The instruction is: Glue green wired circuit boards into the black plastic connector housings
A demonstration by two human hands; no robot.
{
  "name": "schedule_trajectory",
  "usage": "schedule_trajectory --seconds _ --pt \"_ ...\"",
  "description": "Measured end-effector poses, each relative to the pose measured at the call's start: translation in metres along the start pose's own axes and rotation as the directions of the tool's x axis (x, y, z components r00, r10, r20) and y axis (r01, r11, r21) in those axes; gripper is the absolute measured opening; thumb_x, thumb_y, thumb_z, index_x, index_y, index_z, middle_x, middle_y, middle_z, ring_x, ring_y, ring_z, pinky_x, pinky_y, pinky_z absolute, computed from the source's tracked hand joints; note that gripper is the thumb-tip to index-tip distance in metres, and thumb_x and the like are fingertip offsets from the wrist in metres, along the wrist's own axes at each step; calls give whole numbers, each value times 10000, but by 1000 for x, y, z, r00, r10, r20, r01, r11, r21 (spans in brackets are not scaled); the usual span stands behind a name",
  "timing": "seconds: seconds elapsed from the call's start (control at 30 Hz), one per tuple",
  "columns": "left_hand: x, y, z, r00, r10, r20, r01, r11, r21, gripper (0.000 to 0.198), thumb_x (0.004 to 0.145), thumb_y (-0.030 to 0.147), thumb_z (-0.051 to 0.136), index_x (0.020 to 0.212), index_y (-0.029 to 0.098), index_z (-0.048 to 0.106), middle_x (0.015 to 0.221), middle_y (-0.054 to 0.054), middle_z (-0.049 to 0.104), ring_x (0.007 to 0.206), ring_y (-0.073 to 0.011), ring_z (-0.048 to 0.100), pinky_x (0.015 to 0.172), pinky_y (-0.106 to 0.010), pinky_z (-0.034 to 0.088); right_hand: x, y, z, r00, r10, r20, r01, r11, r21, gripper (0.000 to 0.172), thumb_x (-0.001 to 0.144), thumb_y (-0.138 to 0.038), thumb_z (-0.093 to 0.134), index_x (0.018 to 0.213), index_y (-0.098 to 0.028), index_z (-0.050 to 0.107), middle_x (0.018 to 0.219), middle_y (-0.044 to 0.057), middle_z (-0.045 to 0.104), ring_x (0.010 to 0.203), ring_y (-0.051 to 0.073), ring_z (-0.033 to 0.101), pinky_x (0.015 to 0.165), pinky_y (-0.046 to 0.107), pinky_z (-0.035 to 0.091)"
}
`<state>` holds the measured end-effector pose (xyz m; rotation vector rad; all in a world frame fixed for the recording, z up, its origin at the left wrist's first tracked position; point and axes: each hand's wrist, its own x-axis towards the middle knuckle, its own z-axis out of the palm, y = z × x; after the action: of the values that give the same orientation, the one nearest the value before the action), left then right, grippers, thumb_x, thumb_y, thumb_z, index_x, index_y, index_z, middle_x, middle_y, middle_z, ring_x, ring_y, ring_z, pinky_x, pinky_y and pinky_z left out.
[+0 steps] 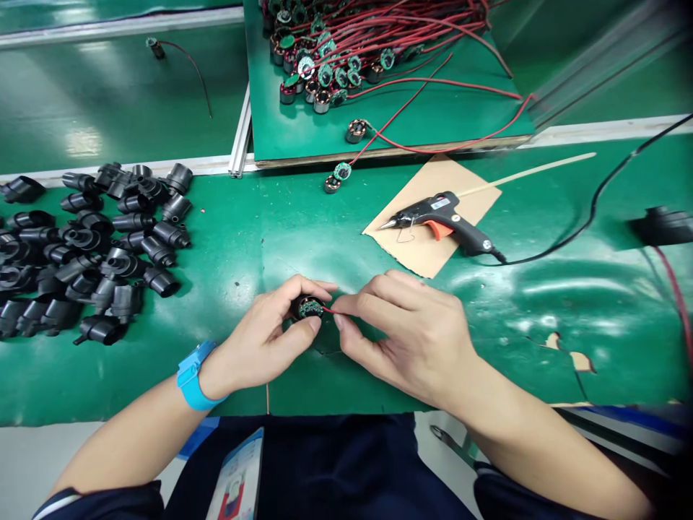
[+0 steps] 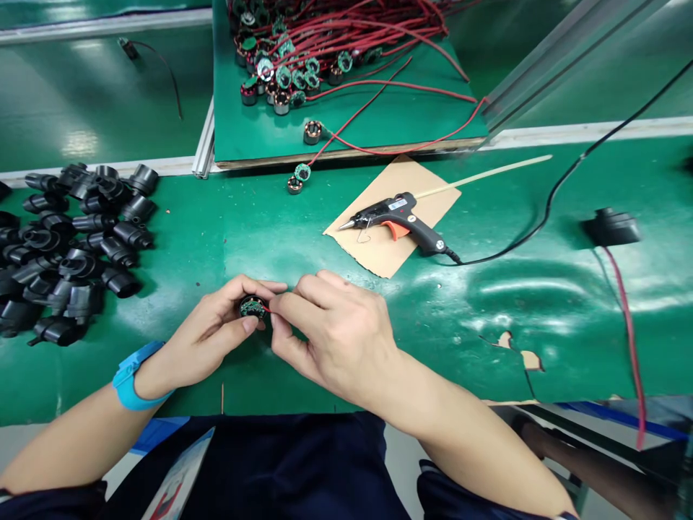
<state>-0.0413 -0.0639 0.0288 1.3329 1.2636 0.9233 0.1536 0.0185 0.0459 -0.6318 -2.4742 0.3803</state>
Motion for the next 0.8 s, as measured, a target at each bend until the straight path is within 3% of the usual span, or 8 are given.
schedule_trajectory --seconds 0.2,0.33,0.5,0.8 --pt "0 2 4 999 39 1 -39 994 106 247 1026 145 439 1196 223 600 1439 -75 631 1360 -232 573 1107 -405 467 0 -3 4 998 58 30 -58 998 15 192 923 -165 579 772 -170 698 650 -2 555 602 128 503 576 266 442" --pt "1 1 4 999 37 -4 -36 995 90 247 1035 142 424 1188 230 597 1430 -62 635 1363 -223 567 1116 -392 464 -3 -3 7 999 40 -1 -40 999 -27 158 927 -179 600 799 -174 692 688 9 605 645 140 550 589 273 453" --pt "1 0 7 999 18 -45 -16 999 37 329 1029 136 428 1319 263 516 1418 -64 616 1315 -215 589 1111 -408 487 -4 -3 9 999 -30 -30 27 995 -94 126 930 -180 653 815 -176 705 690 12 627 642 147 545 598 288 468" --pt "-2 1 13 992 5 -126 -13 998 -62 396 1002 68 417 1331 289 411 1451 -61 590 1346 -205 574 1077 -396 507 -8 -5 5 994 -109 15 110 990 -83 82 939 -164 673 959 -133 745 680 4 643 621 137 556 587 292 460"
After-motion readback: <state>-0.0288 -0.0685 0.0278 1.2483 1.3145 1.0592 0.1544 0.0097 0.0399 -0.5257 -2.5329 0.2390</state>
